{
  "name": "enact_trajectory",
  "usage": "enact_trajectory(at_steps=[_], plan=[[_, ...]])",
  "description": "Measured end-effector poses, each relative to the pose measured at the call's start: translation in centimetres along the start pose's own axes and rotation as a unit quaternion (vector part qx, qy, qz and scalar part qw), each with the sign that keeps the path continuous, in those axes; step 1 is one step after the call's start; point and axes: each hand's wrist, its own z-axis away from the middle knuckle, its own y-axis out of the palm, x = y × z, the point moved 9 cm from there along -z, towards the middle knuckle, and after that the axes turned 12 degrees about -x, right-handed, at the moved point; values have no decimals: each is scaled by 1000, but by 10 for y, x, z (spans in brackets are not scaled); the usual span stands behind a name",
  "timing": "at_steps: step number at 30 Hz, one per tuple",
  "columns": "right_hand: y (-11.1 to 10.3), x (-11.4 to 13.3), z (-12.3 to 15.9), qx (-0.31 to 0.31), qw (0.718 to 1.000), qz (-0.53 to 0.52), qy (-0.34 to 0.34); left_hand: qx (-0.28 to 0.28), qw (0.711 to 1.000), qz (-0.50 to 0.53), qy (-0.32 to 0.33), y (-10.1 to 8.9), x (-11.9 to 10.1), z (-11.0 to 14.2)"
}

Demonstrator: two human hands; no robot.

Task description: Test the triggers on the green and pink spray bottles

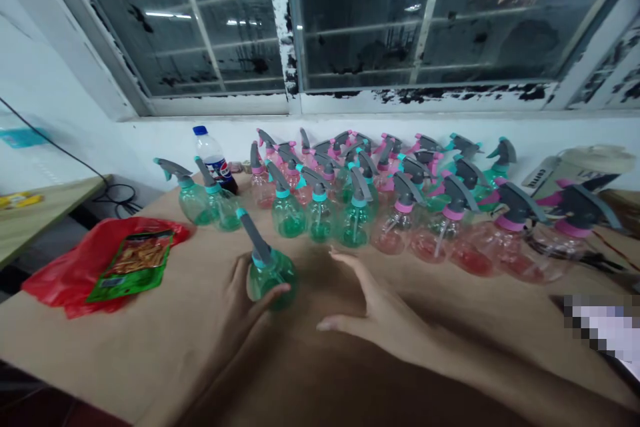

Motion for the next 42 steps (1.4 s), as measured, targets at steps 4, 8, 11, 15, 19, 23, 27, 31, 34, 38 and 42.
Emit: enact_trajectory(at_steps=[4, 8, 11, 15, 19, 23, 27, 31, 34, 38, 42], plan=[[-5, -16, 3, 26, 998, 44, 41, -79, 990, -104, 44, -10, 26, -41], [-5, -26, 3, 39, 995, 72, 51, -105, 964, -234, 76, -7, 40, -76], [-5, -32, 1, 41, 995, 85, 45, -95, 957, -263, 81, -1, 47, -93], [-9, -46, -1, 38, 994, 93, 48, -89, 952, -282, 78, 3, 50, -107], [-12, -63, -2, 47, 991, 97, 80, -63, 955, -281, 68, 5, 49, -117], [-9, -69, -2, 54, 993, 70, 84, -55, 958, -271, 78, 10, 47, -127], [-4, -73, 0, 62, 994, 35, 87, -62, 952, -285, 91, 16, 51, -133], [-6, -75, 5, 48, 993, 43, 95, -69, 951, -285, 100, 21, 53, -136], [-12, -76, 11, 46, 992, 48, 104, -88, 956, -265, 87, 17, 53, -133], [-24, -75, 17, 32, 992, 45, 116, -182, 958, -218, 43, -8, 47, -113], [-28, -73, 20, 38, 990, 40, 132, -153, 978, -131, 49, 1, 28, -96]])
